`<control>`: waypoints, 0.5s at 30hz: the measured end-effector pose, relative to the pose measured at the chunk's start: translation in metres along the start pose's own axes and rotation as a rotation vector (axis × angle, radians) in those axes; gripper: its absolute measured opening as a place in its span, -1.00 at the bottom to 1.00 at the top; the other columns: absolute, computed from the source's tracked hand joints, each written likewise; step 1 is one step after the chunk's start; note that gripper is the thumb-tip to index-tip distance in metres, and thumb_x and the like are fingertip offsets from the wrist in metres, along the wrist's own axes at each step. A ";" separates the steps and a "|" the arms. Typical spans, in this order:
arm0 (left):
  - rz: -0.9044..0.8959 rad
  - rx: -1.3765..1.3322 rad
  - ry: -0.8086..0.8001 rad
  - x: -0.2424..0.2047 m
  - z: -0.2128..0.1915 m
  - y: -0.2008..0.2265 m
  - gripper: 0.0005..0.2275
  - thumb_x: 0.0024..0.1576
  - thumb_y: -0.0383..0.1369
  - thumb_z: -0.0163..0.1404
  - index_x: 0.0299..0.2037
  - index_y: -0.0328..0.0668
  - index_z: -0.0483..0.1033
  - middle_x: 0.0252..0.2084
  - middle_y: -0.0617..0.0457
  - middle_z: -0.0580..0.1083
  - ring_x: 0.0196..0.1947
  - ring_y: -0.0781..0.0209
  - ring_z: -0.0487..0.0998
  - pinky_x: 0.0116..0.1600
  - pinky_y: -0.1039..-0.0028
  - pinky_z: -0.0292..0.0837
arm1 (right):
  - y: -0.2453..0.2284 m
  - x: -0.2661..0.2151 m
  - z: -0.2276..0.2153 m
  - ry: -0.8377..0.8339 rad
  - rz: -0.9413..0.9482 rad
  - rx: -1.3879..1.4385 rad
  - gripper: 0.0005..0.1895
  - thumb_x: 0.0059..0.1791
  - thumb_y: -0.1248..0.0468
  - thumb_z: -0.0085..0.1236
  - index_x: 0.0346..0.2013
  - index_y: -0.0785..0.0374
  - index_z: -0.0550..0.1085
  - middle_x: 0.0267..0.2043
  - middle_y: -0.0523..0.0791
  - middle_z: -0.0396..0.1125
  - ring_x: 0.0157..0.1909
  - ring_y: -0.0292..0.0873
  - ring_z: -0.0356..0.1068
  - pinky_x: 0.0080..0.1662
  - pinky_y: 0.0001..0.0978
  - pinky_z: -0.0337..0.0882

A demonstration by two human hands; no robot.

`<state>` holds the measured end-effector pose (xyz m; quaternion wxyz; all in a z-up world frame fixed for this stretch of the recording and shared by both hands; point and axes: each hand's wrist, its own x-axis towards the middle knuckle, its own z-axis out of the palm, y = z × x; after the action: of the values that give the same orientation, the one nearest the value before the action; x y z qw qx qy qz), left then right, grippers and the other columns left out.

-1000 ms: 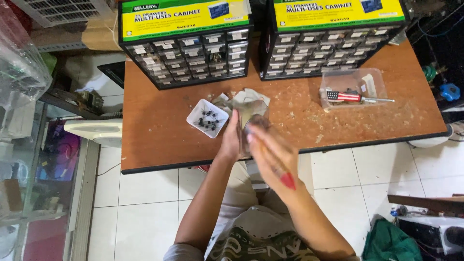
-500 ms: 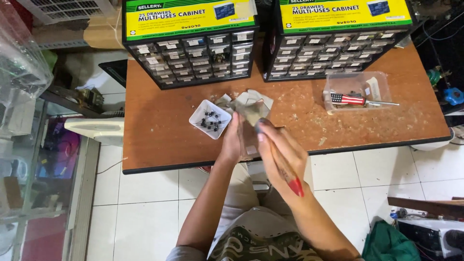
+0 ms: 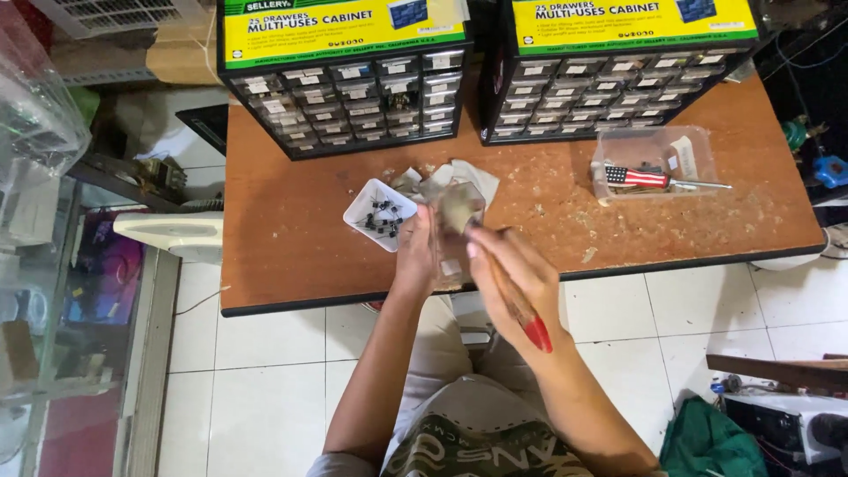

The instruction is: The person cleans small electronic components, including a cylindrical part and several black diodes, using a brush and a white cloth. They wipe the items on the cloth and brush them over a white tray on the table, then place the cleaned components into a small plastic bag.

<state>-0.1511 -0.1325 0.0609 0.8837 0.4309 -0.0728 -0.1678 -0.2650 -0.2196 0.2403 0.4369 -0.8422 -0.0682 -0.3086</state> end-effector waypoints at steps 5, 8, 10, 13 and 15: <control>0.042 -0.039 -0.053 -0.016 0.035 0.046 -0.45 0.36 0.00 -0.21 0.30 -0.37 0.37 0.03 -0.44 0.53 -0.23 0.00 0.68 -0.15 0.30 0.63 | 0.012 -0.018 -0.003 -0.245 0.192 0.097 -0.90 -0.02 0.42 0.10 -0.30 0.23 0.57 -0.48 0.06 0.46 -0.43 0.12 0.51 -0.34 -0.09 0.48; 0.097 -0.004 -0.033 -0.017 0.039 0.046 -0.52 0.38 -0.10 -0.19 0.26 -0.42 0.41 0.01 -0.44 0.55 -0.23 -0.06 0.68 -0.10 0.21 0.64 | 0.026 -0.018 0.007 -0.051 0.129 0.015 -0.90 0.03 0.38 0.12 -0.24 0.22 0.58 -0.44 0.04 0.45 -0.42 0.03 0.49 -0.28 -0.22 0.50; 0.160 0.093 0.032 -0.015 0.027 0.034 -0.63 0.38 -0.16 -0.14 0.13 -0.29 0.56 -0.02 -0.27 0.59 -0.17 0.18 0.63 -0.01 0.36 0.58 | 0.029 -0.014 0.009 0.090 -0.008 -0.092 -0.85 0.09 0.43 0.02 -0.16 0.39 0.56 -0.38 0.09 0.44 -0.36 0.04 0.49 -0.26 -0.23 0.47; 0.209 0.135 -0.039 -0.009 0.026 0.034 -0.56 0.34 -0.07 -0.10 0.18 -0.31 0.51 -0.03 -0.38 0.58 -0.28 -0.04 0.69 0.00 0.15 0.58 | 0.011 -0.014 0.005 -0.193 0.215 -0.078 -0.92 -0.02 0.42 0.14 -0.38 0.28 0.57 -0.58 0.02 0.42 -0.55 0.03 0.48 -0.48 -0.25 0.44; 0.222 0.191 -0.008 -0.010 0.033 0.051 -0.56 0.31 0.01 -0.11 -0.01 -0.24 0.58 -0.04 -0.29 0.60 -0.02 -0.08 0.59 0.09 0.06 0.53 | 0.011 -0.009 0.005 -0.049 0.131 -0.071 -0.91 0.03 0.39 0.12 -0.31 0.32 0.57 -0.54 0.05 0.41 -0.51 0.01 0.48 -0.41 -0.28 0.46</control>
<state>-0.1574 -0.1244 0.1215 0.8513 0.5019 -0.1390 -0.0631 -0.2650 -0.2210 0.2249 0.4240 -0.8671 -0.0127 -0.2611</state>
